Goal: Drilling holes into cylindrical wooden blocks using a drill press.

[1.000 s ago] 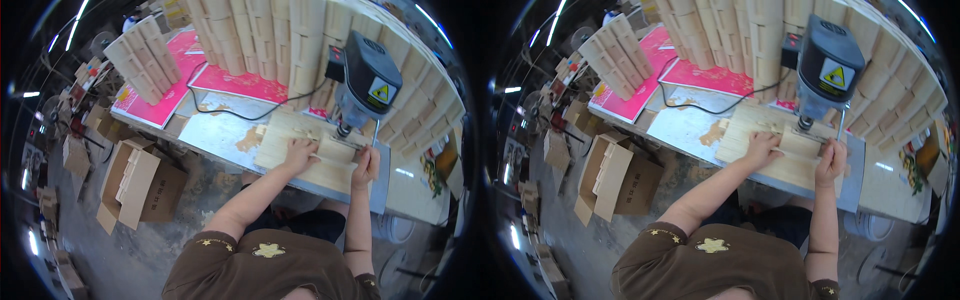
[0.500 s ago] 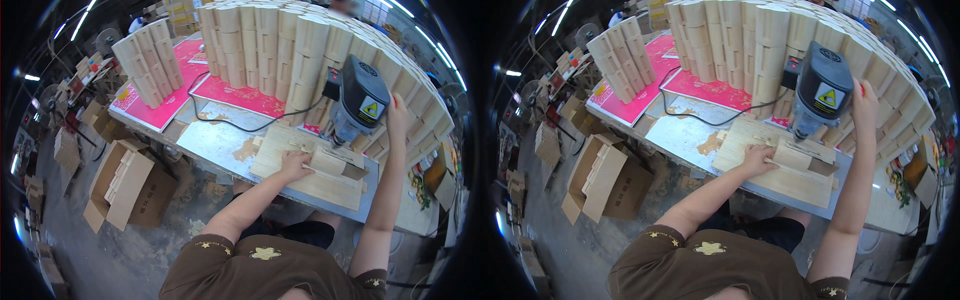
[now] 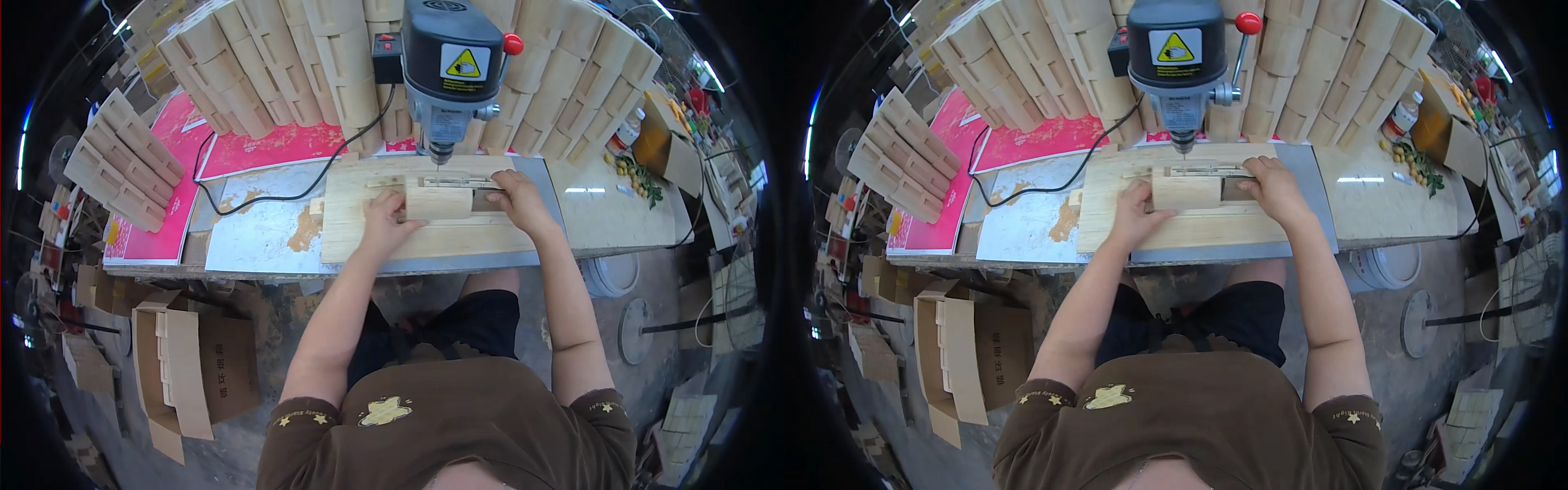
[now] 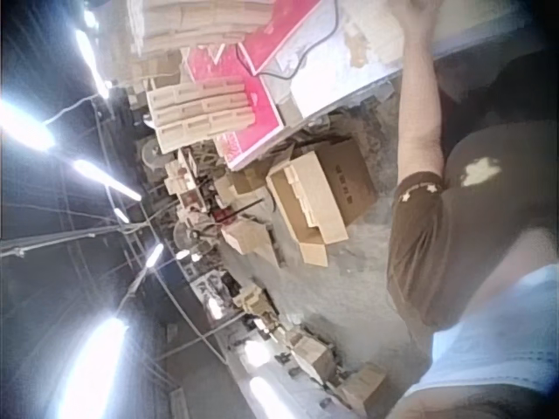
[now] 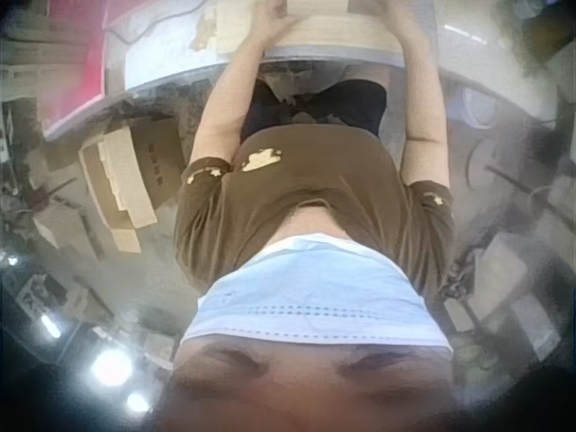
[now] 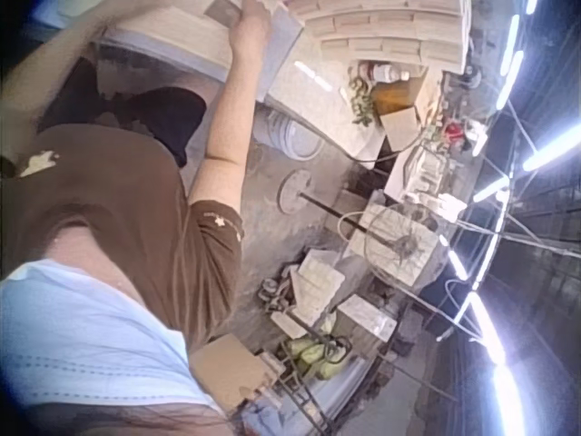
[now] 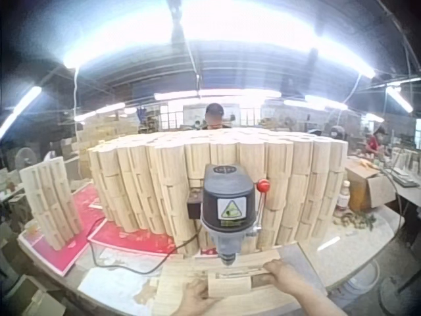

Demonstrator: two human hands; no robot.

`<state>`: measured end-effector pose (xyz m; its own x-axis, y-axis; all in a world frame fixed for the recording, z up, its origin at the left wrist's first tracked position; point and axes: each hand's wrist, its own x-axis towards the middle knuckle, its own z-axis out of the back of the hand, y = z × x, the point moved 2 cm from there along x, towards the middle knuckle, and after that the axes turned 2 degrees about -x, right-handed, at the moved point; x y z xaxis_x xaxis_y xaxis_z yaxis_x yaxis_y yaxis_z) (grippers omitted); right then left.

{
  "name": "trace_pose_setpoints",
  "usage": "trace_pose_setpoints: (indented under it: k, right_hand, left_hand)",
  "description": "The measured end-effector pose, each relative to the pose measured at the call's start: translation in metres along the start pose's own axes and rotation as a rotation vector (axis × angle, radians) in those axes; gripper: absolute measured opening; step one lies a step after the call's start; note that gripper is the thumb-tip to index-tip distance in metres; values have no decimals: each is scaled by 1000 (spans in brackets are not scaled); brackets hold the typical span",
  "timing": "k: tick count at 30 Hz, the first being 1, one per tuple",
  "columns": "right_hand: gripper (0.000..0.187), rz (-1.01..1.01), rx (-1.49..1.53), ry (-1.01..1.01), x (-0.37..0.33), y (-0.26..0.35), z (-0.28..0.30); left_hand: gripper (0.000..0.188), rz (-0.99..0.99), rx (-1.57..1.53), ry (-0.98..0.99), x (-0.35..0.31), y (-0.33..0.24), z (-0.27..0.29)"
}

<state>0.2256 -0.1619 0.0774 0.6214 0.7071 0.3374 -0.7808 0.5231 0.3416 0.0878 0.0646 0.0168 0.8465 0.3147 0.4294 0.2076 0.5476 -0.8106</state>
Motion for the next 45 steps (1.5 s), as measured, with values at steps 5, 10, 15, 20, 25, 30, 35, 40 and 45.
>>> trace_pose_setpoints:
  k: [5, 10, 15, 20, 25, 30, 35, 40, 45]
  right_hand:
    - [27, 38, 141, -7, -19, 7, 11]
    - [26, 35, 203, 33, -21, 18, 7]
    - [25, 6, 168, 16, -28, 11, 16]
    - [25, 44, 100, -27, -29, 25, 9]
    - [26, 83, 100, -21, -28, 21, 4]
    - [27, 89, 94, -42, -29, 24, 8]
    - [33, 86, 76, -114, -34, 20, 9]
    - [35, 52, 66, -145, -33, 17, 5]
    - [44, 47, 37, -170, -10, 2, -1]
  left_hand:
    - [31, -124, 45, 25, -32, -19, 54]
    - [26, 25, -92, 8, -59, -34, 94]
    - [19, 406, -394, -204, -58, -55, 127]
    - [30, 816, -436, -212, -47, -52, 97]
    - [34, 915, -497, -199, -37, -43, 70]
    - [43, 890, -641, -29, -18, -52, 38]
    - [52, 605, -629, -119, -22, -45, 5]
    - [62, 95, -32, -107, -43, -37, -1]
    - [76, -8, 225, -40, -35, -16, -14]
